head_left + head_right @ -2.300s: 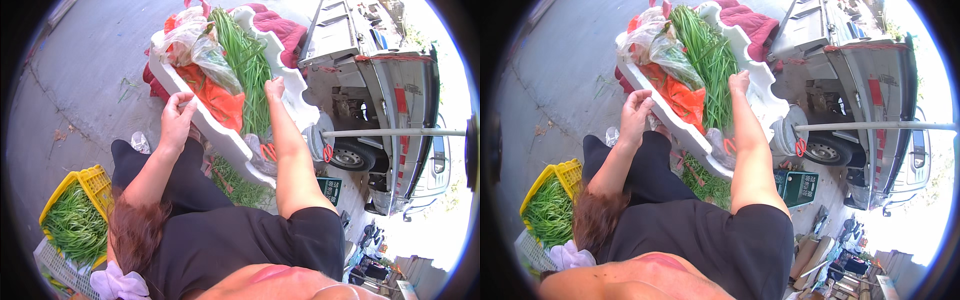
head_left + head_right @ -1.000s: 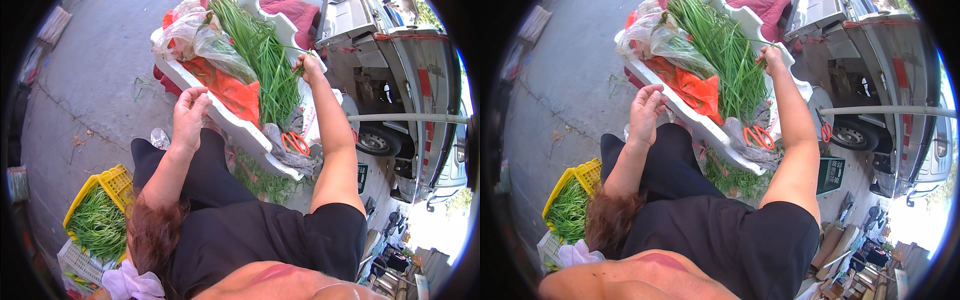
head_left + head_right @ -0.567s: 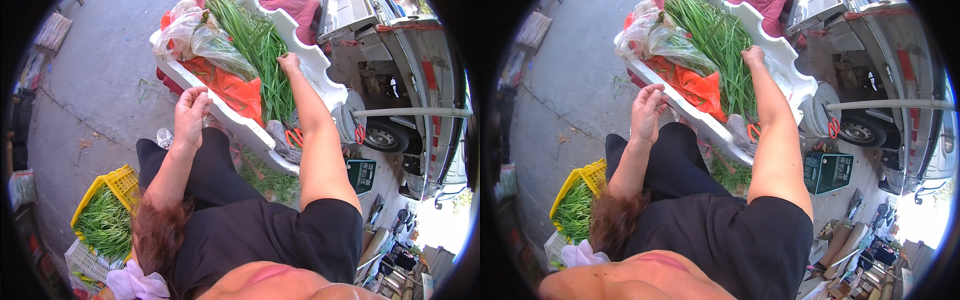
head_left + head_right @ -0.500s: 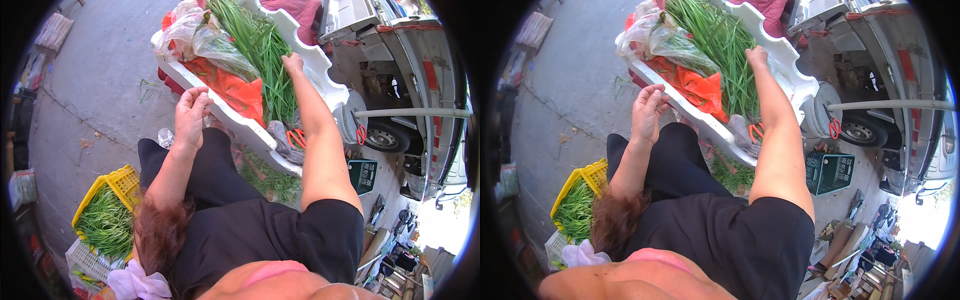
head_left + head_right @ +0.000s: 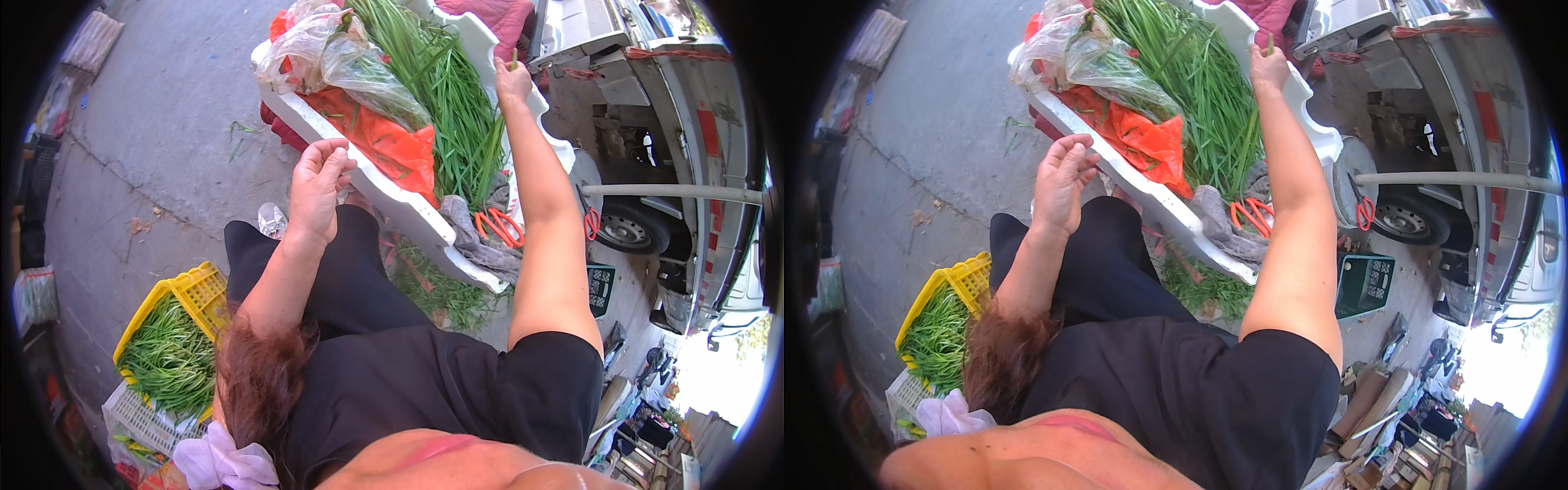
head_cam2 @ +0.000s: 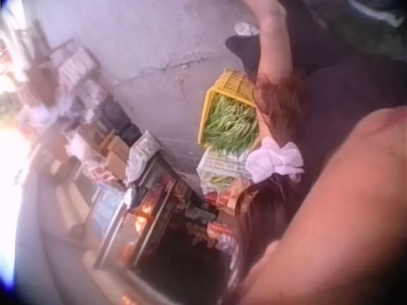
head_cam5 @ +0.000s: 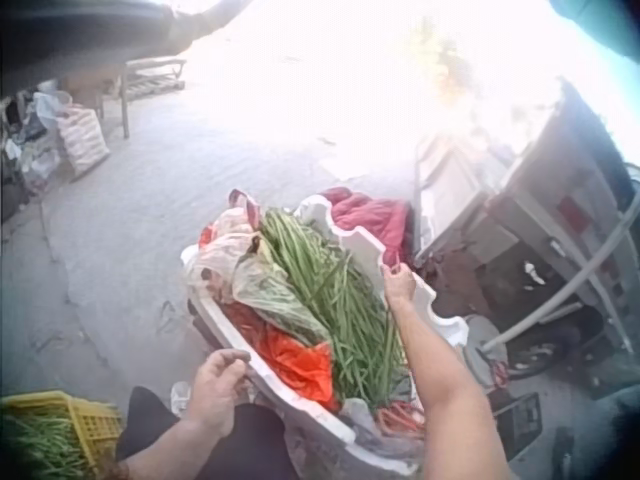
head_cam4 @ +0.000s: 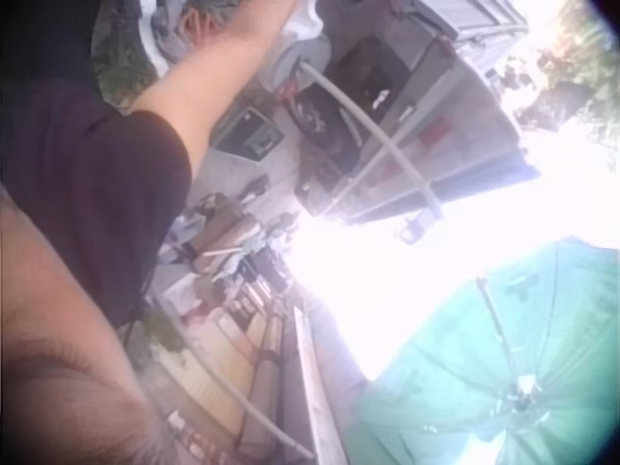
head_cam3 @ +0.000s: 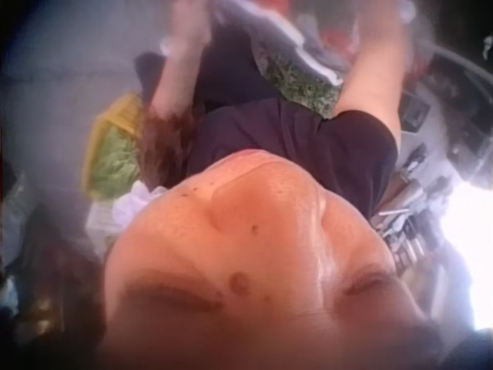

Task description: The person trims the root ends of green onions using red-handled scissors. They hold a bunch of green onions, cut the ends, and place the trimmed onions into a yellow crate. The person repeats this process with multiple bunches.

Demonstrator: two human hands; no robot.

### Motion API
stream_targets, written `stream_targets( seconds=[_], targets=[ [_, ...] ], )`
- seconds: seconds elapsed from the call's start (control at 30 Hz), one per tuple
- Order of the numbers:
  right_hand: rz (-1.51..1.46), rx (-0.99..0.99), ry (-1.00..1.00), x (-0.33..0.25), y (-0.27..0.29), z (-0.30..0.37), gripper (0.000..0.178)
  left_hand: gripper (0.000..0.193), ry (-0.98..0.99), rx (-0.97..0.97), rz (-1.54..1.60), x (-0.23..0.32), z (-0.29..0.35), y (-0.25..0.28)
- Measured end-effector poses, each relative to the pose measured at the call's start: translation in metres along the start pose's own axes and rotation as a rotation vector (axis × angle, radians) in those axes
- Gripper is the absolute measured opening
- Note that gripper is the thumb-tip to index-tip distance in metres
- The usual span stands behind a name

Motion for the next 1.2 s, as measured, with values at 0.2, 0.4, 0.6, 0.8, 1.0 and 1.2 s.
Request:
stream_targets(
  seconds=[0.2,0.4,0.6,0.8,1.0,1.2],
  targets=[
    [0.245,-0.243,0.03,-0.043,-0.085,0.005,0.053,0.018,-0.011,0.008,-0.019,0.0,0.0,0.002],
    [0.268,-0.274,0.277,-0.058,-0.128,0.016,0.045,0.017,-0.02,0.023,-0.023,0.003,-0.002,0.009],
    [0.255,-0.246,0.13,-0.035,-0.123,-0.002,0.036,0.016,0.001,0.013,-0.029,0.001,-0.003,0.004],
    [0.083,-0.065,0.281,-0.146,-0.049,0.015,0.028,0.016,-0.001,0.028,-0.037,-0.001,0.0,0.003],
    [-0.019,-0.061,0.624,-0.233,-0.09,0.024,0.03,0.017,-0.007,0.022,-0.073,-0.003,-0.001,-0.004],
    [0.126,-0.47,0.074,-0.218,-0.135,0.046,0.12,0.019,-0.04,0.061,-0.08,0.001,-0.003,0.002]
  ],
)
Point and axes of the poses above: each hand's wrist, its own z-axis away from the middle knuckle, its own y-axis out of the back of the hand, x = y × z, the point moved 9 cm from there along -z, towards the middle knuckle, and after that the axes turned 1 degree about -z, right-handed, at the moved point
